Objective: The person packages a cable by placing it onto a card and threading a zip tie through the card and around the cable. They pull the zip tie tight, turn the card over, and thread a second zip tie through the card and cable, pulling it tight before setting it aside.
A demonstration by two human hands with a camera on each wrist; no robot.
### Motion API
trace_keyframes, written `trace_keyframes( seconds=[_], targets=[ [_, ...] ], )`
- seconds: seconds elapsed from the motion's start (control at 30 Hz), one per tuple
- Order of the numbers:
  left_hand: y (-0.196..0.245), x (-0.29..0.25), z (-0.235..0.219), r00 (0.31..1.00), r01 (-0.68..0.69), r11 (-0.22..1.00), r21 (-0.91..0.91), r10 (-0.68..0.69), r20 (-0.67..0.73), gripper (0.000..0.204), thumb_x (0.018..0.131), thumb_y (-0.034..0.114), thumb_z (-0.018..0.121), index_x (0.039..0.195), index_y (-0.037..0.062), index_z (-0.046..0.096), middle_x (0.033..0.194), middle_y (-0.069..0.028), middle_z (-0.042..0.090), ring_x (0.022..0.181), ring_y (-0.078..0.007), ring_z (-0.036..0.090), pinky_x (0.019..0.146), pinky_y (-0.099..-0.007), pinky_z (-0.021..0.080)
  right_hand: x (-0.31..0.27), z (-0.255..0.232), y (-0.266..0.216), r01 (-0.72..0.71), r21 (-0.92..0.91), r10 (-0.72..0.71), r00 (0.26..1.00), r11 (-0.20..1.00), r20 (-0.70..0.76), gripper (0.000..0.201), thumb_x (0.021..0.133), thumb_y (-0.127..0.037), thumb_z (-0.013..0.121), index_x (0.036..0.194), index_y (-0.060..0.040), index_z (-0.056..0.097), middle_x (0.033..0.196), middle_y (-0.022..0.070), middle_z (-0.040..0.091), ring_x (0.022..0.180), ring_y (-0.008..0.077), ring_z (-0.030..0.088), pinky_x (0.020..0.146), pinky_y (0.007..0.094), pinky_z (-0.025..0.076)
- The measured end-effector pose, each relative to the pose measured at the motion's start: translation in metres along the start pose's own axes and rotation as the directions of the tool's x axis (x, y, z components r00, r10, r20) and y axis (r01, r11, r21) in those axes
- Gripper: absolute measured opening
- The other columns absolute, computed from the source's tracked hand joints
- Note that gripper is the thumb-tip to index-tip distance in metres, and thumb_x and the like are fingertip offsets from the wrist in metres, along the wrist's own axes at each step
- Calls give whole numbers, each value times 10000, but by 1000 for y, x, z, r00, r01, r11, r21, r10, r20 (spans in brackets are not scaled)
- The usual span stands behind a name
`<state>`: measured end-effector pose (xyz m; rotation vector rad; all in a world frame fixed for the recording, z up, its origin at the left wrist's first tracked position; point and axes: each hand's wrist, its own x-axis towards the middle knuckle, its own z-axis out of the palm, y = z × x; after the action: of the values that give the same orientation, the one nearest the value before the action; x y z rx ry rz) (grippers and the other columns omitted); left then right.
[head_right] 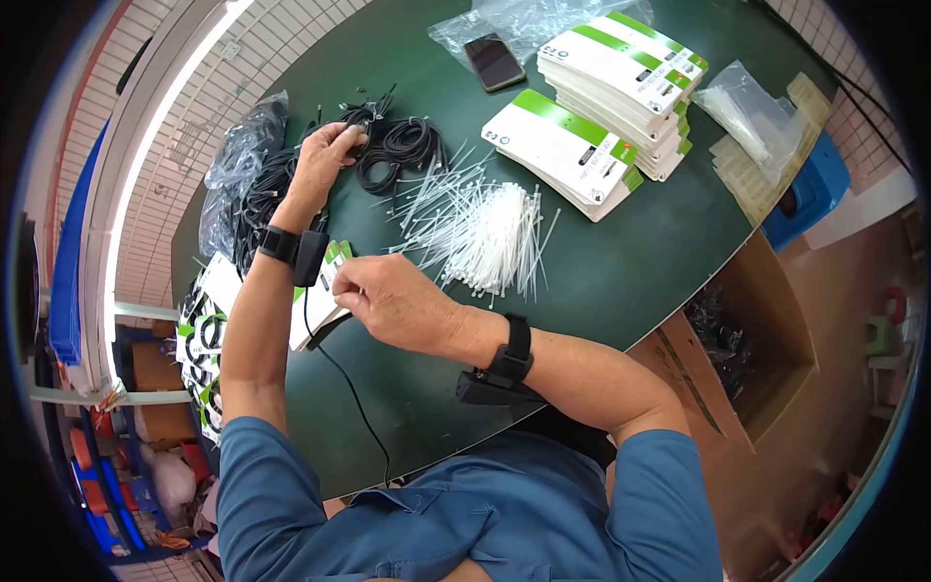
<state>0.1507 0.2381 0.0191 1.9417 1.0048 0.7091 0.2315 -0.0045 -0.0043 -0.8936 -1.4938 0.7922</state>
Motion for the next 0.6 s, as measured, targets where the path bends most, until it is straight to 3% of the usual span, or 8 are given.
trace_keyframes(
  seconds=[0.1, 0.17, 0.3, 0.33, 0.4, 0.47, 0.53, 0.6],
  targets=[
    [15, -25, -25, 998, -22, 977, -214, 10, -57, 334, 1061, 277, 587, 1176, -20, 687, 961, -38, 732, 862, -94, 630, 729, -248, 492, -1, -3, -1, -165, 141, 168, 986, 976, -6, 95, 950, -49, 690, 1011, 24, 688, 814, 47, 696, 720, 85, 649, 658, 262, 537],
    [27, -49, -35, 996, -81, 882, -464, 58, -64, 346, 1123, 255, 481, 1228, -37, 633, 924, -19, 665, 900, -123, 631, 733, -264, 479, 3, -6, -6, -260, 260, 269, 963, 930, 2, 112, 981, -85, 671, 1030, 13, 695, 832, 24, 700, 715, 75, 643, 645, 228, 528],
    [53, -121, -31, 994, -112, 766, -633, 92, -65, 358, 1138, 244, 421, 1244, -41, 609, 898, -5, 545, 979, -145, 611, 769, -266, 457, 7, -17, -9, -346, 417, 351, 934, 841, 68, 251, 1061, -220, 597, 1077, 10, 695, 911, 40, 714, 719, 74, 634, 612, 218, 509],
    [54, -138, -26, 991, -128, 750, -649, 75, -108, 303, 1106, 202, 495, 1221, -53, 614, 913, -20, 607, 878, -114, 606, 725, -254, 471, 7, -19, -5, -357, 404, 361, 930, 842, 69, 251, 1061, -220, 597, 1077, 10, 695, 911, 40, 714, 719, 74, 634, 612, 218, 509],
    [54, -174, -21, 969, -215, 914, -345, 155, -193, 222, 1052, 117, 577, 1201, -37, 637, 910, -22, 642, 832, -95, 601, 711, -247, 472, 6, -22, 6, -345, 718, 271, 937, 605, 222, 433, 1109, -366, 494, 1141, 22, 683, 988, 61, 715, 750, 85, 635, 610, 237, 510],
    [41, -202, -12, 925, -344, 924, -169, 303, -228, 199, 909, -34, 691, 1106, -7, 685, 905, -30, 665, 803, -132, 596, 715, -309, 505, 5, -20, 9, -417, 724, 313, 906, 550, 284, 559, 1118, -460, 417, 1202, 34, 665, 1024, 66, 710, 781, 93, 635, 607, 246, 499],
    [43, -211, -25, 660, -710, 598, 372, 750, 53, 338, 757, -62, 743, 1082, 22, 702, 930, -43, 668, 866, -217, 626, 746, -354, 534, 4, -16, 12, -434, 773, 290, 898, 462, 331, 557, 1102, -480, 470, 1199, 30, 671, 987, 54, 701, 752, 94, 634, 601, 232, 493],
    [36, -224, -22, 640, -714, 556, 426, 765, 74, 377, 648, -34, 751, 1018, 28, 719, 1008, -80, 664, 1018, -313, 658, 814, -393, 562, 3, -18, 7, -485, 731, 360, 869, 479, 341, 503, 1106, -428, 492, 1236, 29, 660, 1003, 46, 698, 718, 79, 610, 596, 231, 479]
  ],
)
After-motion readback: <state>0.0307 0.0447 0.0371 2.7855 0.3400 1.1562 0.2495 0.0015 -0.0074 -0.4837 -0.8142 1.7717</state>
